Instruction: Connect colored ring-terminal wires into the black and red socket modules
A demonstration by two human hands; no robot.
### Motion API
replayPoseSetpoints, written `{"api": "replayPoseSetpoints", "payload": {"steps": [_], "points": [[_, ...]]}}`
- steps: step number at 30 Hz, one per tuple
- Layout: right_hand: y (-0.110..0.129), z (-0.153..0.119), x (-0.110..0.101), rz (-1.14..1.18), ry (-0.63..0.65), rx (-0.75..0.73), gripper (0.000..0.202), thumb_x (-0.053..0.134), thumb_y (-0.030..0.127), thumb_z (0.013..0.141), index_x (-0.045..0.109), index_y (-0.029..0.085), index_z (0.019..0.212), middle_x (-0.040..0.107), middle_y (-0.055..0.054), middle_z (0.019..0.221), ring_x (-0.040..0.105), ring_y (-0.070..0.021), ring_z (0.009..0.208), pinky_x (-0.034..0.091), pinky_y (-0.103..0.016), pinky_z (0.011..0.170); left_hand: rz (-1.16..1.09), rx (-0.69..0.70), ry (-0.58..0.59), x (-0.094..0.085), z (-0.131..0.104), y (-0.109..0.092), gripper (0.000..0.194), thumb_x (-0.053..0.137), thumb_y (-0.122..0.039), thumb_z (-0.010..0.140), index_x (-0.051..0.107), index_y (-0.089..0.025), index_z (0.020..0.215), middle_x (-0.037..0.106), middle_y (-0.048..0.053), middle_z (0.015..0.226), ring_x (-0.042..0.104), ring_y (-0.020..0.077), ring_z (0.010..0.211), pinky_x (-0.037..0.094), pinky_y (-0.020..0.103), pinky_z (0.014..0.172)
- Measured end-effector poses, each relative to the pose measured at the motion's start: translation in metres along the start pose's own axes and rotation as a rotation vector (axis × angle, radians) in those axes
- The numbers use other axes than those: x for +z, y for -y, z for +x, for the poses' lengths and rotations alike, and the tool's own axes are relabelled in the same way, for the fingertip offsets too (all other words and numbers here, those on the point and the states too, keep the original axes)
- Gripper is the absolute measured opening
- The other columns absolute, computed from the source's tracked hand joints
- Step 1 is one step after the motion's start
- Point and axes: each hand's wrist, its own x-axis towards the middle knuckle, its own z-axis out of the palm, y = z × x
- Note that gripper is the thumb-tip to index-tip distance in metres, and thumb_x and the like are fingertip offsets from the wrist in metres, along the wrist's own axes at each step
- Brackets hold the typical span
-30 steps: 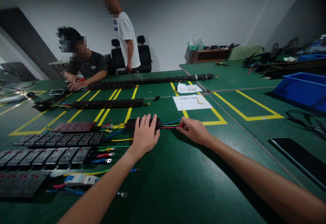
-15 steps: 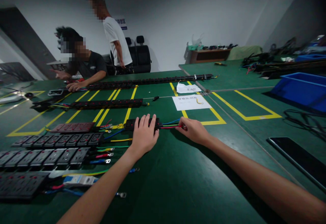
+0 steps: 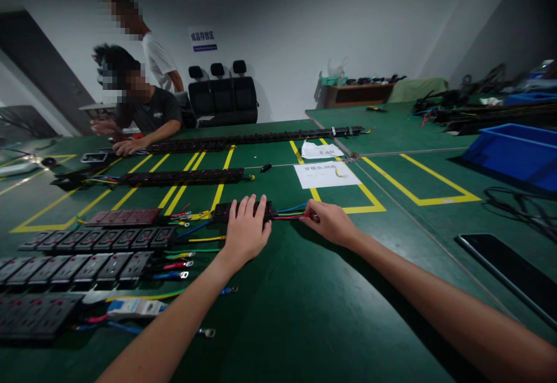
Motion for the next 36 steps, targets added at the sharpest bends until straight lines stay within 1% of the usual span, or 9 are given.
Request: {"api": "replayPoseSetpoints", "payload": {"steps": [13,21,36], "points": [[-0.0011,0.0003,0.0014,-0.019,-0.009,-0.005,0.012,0.061,0.034,0.091,0.056,0.024,0.087,0.062,0.0,0.069,0.055,-0.016,0.058,0.029,-0.027,0.055,0.007,-0.002,0.0,0.0,0.0002,-0.0009,0.062,0.04,-0.044,0.101,0.041,-0.017,0.157,0.049,0.016,0.155,0.043,0.0334,0.144,0.029,0.057,0.122],[-0.0025,0.0003,0.0017,-0.012,0.013,0.012,0.013,0.061,0.035,0.092,0.056,0.024,0.087,0.063,0.0,0.07,0.056,-0.0169,0.059,0.03,-0.027,0.056,0.006,0.002,-0.008,0.0017,0.0001,0.0001,0.061,0.039,-0.044,0.102,0.04,-0.019,0.157,0.049,0.015,0.155,0.043,0.0332,0.144,0.029,0.057,0.122],[-0.0039,-0.0008,0.0026,-0.015,0.006,-0.003,0.013,0.062,0.034,0.093,0.056,0.023,0.089,0.064,0.0,0.072,0.056,-0.0159,0.06,0.03,-0.026,0.057,0.0,0.007,-0.006,0.0014,0.0006,0.0004,0.062,0.04,-0.044,0.102,0.04,-0.017,0.158,0.049,0.017,0.155,0.044,0.0339,0.143,0.031,0.058,0.121]]}}
